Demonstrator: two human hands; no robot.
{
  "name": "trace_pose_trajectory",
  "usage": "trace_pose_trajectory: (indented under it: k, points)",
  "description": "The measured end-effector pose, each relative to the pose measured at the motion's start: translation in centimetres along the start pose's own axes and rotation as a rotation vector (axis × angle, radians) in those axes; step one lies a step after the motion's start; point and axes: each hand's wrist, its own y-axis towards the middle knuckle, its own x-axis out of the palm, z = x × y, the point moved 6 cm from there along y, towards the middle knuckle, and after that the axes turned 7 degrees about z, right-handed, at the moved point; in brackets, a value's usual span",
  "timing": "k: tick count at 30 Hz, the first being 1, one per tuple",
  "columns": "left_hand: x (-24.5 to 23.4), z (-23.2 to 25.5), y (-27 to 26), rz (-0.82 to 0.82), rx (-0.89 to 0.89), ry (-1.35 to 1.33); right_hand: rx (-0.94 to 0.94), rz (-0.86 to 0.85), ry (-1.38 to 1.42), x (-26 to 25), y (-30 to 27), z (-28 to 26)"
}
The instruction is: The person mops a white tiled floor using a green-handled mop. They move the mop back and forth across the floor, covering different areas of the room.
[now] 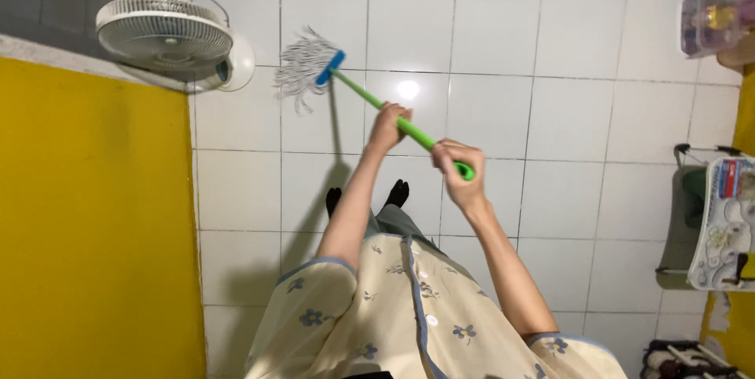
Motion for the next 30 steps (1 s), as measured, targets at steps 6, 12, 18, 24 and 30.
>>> trace_pose_trajectory:
  k: [6, 12, 18, 24, 30]
  points:
    - [14.7, 9.4, 1.0, -0.308, 0.164, -0.255, 0.041, 0.325, -0.255, -9.9, -1.7, -4.4]
    - [19.0, 19.1, 0.5, -0.571, 0.107, -0.233, 0.037, 0.549, -0.322, -15.4, -4.8, -4.0]
    - [15.3, 19.1, 2.3, -0.626, 0.042, -0.092, 0.016, 0.531, -0.277, -14.1, -3.6, -3.0]
    - [8.3, 12.4, 6.1, -0.487, -0.057, 0.004, 0.003, 0.461, -0.142, -9.4, 1.3, -0.6]
    - [-4.5, 5.6, 10.5, -0.280, -0.189, 0.086, 0.088, 0.208, -0.025, 0.4, 9.5, 2.7]
